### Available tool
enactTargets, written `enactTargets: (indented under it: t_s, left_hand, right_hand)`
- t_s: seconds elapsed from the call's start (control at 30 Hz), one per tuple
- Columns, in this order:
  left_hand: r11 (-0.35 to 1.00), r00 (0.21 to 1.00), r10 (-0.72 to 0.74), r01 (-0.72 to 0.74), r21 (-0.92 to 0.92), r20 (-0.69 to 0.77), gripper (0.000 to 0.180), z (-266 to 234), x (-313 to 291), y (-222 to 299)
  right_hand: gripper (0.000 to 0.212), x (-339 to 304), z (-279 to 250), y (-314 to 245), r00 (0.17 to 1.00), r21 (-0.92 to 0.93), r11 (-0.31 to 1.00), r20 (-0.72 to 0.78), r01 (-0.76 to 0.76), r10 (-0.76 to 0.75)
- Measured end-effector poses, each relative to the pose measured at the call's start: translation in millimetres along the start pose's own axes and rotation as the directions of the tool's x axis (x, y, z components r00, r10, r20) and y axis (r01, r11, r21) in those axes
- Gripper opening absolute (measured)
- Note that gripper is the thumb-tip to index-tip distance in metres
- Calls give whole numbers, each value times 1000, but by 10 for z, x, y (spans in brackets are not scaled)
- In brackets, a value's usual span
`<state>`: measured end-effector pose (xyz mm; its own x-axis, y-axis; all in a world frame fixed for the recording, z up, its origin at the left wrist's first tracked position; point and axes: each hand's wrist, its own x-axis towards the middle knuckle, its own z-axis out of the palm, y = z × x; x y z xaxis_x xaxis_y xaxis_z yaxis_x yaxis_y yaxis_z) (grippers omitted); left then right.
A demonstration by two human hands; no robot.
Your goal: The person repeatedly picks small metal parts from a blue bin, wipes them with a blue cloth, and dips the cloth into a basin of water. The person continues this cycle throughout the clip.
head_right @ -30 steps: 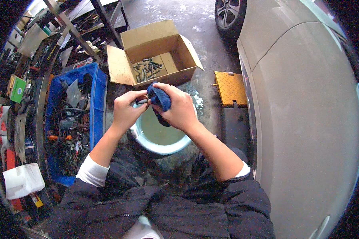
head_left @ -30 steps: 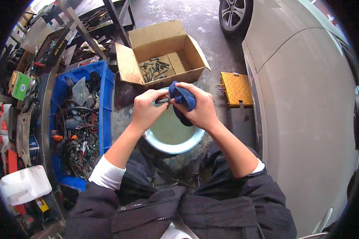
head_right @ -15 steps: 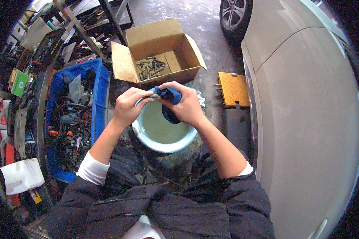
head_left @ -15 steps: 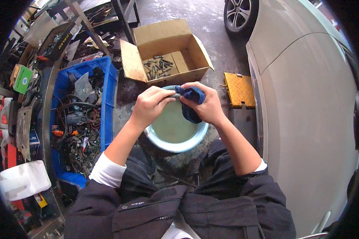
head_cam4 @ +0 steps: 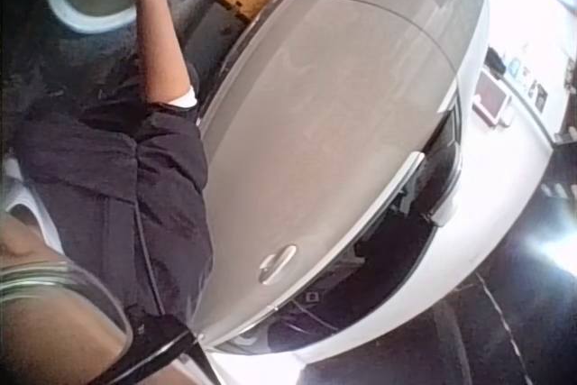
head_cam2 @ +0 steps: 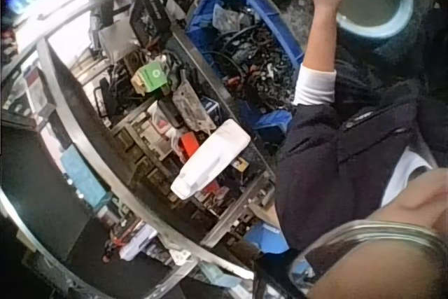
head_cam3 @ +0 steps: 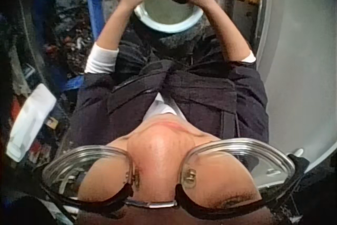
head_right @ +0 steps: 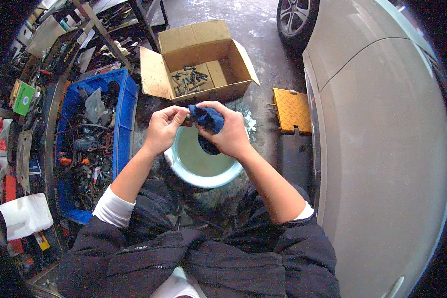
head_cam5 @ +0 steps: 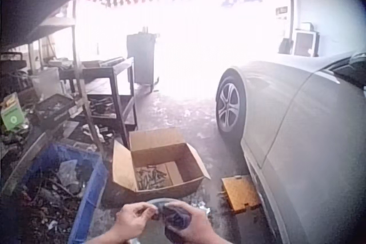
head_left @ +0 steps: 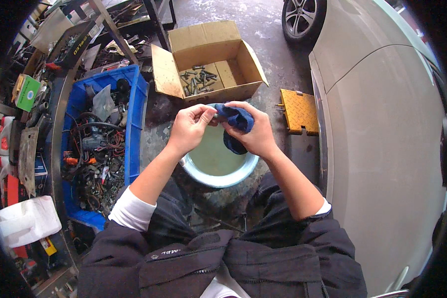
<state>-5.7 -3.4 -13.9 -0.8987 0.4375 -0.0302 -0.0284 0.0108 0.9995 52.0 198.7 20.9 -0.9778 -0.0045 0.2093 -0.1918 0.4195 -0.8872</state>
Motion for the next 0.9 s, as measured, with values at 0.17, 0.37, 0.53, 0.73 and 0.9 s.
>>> enactTargets:
  t_s: [0.17, 0.37, 0.53, 0.73, 0.9]
  left_hand:
    - [863, 938, 340, -343, 372, 76, 24, 8, 2, 150]
    - [342, 757, 618, -503, 794, 213, 19, 18, 11, 229]
    - [387, 822, 523, -463, 798, 223, 15, 42, -8, 217]
    - [588, 872, 427, -468, 660, 238, 16, -60, -22, 148]
    - [338, 694, 671, -599, 726, 260, 22, -10, 21, 247]
  right_hand:
    - [44, 53, -69, 80, 995, 76, 993, -32, -92, 94]
    - [43, 10, -57, -31, 999, 45, 999, 30, -25, 24]
    - [49, 19, -145, -109, 941, -215, 917, 117, 336, -317]
    - [47, 50, -217, -48, 939, -222, 915, 154, 336, -307]
    - [34, 55, -169, 56, 992, 62, 995, 100, -84, 78]
